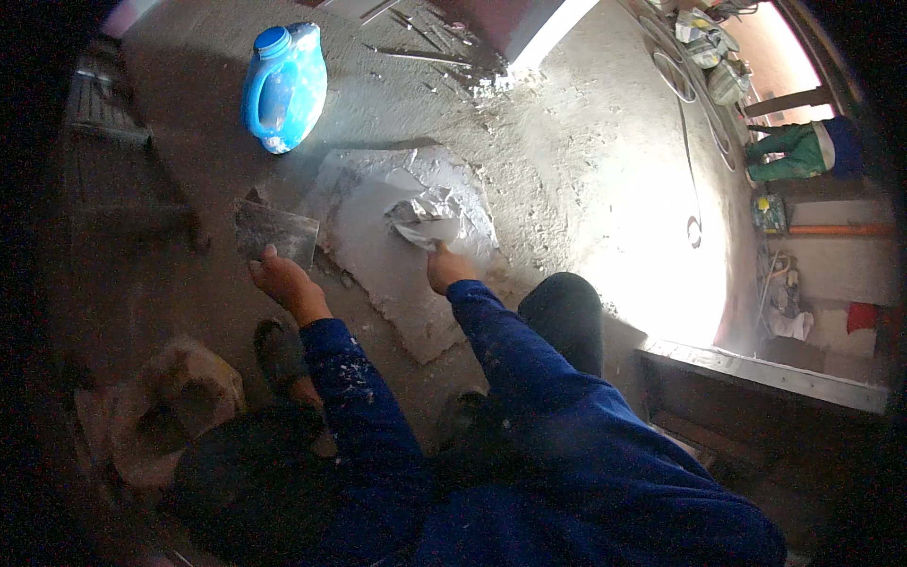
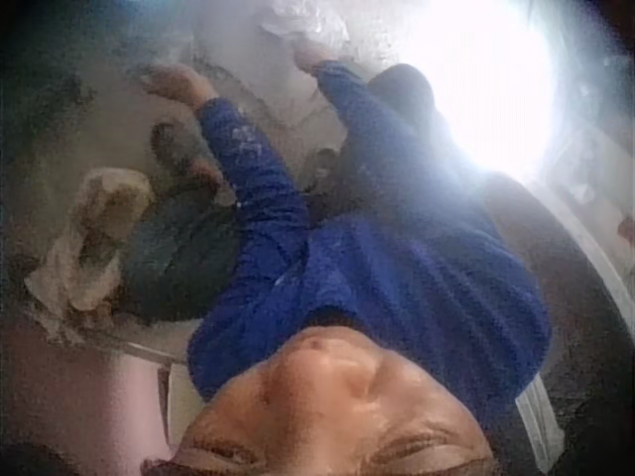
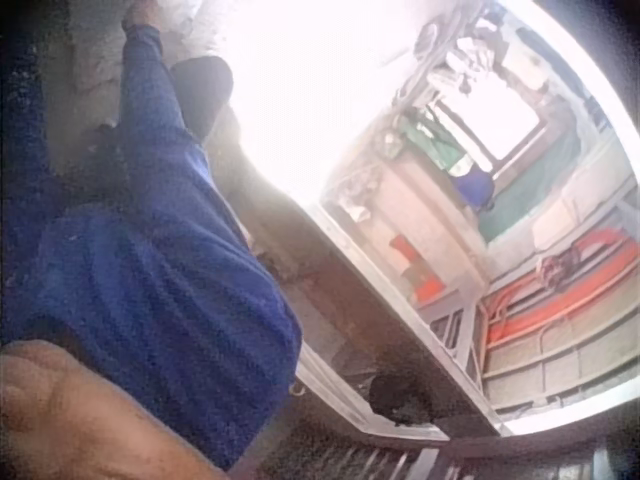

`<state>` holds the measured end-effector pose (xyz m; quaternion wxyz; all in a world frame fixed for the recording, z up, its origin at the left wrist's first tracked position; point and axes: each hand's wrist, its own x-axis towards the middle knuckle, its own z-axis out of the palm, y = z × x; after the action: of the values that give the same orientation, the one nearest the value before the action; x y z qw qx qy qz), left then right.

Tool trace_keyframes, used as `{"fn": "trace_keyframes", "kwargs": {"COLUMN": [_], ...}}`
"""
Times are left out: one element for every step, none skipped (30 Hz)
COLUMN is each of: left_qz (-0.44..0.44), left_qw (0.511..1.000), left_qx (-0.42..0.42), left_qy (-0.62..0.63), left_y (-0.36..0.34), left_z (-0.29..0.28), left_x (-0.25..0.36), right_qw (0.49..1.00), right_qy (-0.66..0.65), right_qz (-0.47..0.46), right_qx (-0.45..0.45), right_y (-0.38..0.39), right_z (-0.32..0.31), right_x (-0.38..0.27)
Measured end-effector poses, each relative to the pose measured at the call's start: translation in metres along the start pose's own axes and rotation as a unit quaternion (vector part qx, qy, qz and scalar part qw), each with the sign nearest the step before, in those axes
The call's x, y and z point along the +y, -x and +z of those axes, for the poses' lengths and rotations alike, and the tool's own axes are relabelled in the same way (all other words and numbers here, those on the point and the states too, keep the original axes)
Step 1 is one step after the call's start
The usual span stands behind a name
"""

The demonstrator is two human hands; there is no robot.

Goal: The person scoops cement from a pile on the floor using a trowel and applies it to the floor surface, smoothing it with a flat tool. The person occasionally picks up a blue plastic jug and pours liquid onto the cement before continuing to spread it.

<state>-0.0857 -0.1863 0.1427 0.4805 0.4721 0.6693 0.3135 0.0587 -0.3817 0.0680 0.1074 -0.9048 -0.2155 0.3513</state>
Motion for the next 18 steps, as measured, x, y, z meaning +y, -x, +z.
{"fn": "trace_keyframes", "kwargs": {"left_qz": [-0.039,-0.064,-0.057,-0.039,-0.019,-0.023,-0.028,-0.032,-0.015,0.002,0.016,0.01,0.005,-0.003,-0.004,-0.006,0.002,-0.008], "left_qw": [0.998,0.994,0.995,0.995,0.993,0.993,0.992,0.99,0.987,0.983,0.978,0.981,0.984,0.988,0.985,0.983,0.982,0.983], "left_qx": [0.006,0.015,0.032,0.051,0.069,0.062,0.058,0.063,0.068,0.082,0.098,0.092,0.085,0.08,0.073,0.069,0.063,0.066], "left_qy": [0.039,0.087,0.079,0.081,0.09,0.1,0.112,0.123,0.143,0.164,0.183,0.17,0.155,0.134,0.156,0.172,0.179,0.174], "left_y": [0.001,0.003,0.004,0.005,0.006,0.004,0.001,-0.002,-0.006,-0.009,-0.011,-0.013,-0.013,-0.013,-0.012,-0.009,-0.007,-0.006], "left_z": [0.0,0.0,0.0,0.002,0.004,0.005,0.005,0.004,0.003,0.003,0.002,0.0,-0.001,-0.002,-0.003,-0.001,0.0,0.0], "left_x": [-0.001,-0.001,0.0,0.001,0.003,0.006,0.009,0.011,0.013,0.014,0.013,0.011,0.009,0.007,0.004,0.002,0.0,-0.002], "right_qw": [0.995,0.982,0.955,0.973,0.982,0.983,0.965,0.927,0.874,0.863,0.846,0.817,0.838,0.92,0.946,0.967,0.978,0.972], "right_qy": [0.088,0.157,0.252,0.193,0.162,0.145,0.206,0.279,0.349,0.363,0.384,0.43,0.418,0.253,0.196,0.144,0.108,0.147], "right_qz": [-0.035,-0.095,-0.134,-0.11,-0.066,-0.068,-0.105,-0.184,-0.259,-0.288,-0.311,-0.319,-0.278,-0.281,-0.235,-0.182,-0.119,-0.099], "right_qx": [-0.037,-0.044,-0.074,-0.063,-0.072,-0.092,-0.123,-0.169,-0.215,-0.204,-0.201,-0.214,-0.212,-0.108,-0.108,-0.105,-0.134,-0.156], "right_y": [-0.001,0.0,0.002,0.005,0.01,0.009,0.007,0.005,0.002,-0.001,-0.003,-0.006,-0.013,-0.009,-0.015,-0.022,-0.026,-0.03], "right_z": [0.007,0.014,0.018,0.02,0.019,0.013,0.005,-0.01,-0.024,-0.037,-0.051,-0.062,-0.074,-0.085,-0.087,-0.088,-0.081,-0.071], "right_x": [0.003,0.008,0.014,0.021,0.03,0.037,0.041,0.047,0.049,0.048,0.045,0.039,0.029,0.024,0.009,-0.005,-0.018,-0.029]}}
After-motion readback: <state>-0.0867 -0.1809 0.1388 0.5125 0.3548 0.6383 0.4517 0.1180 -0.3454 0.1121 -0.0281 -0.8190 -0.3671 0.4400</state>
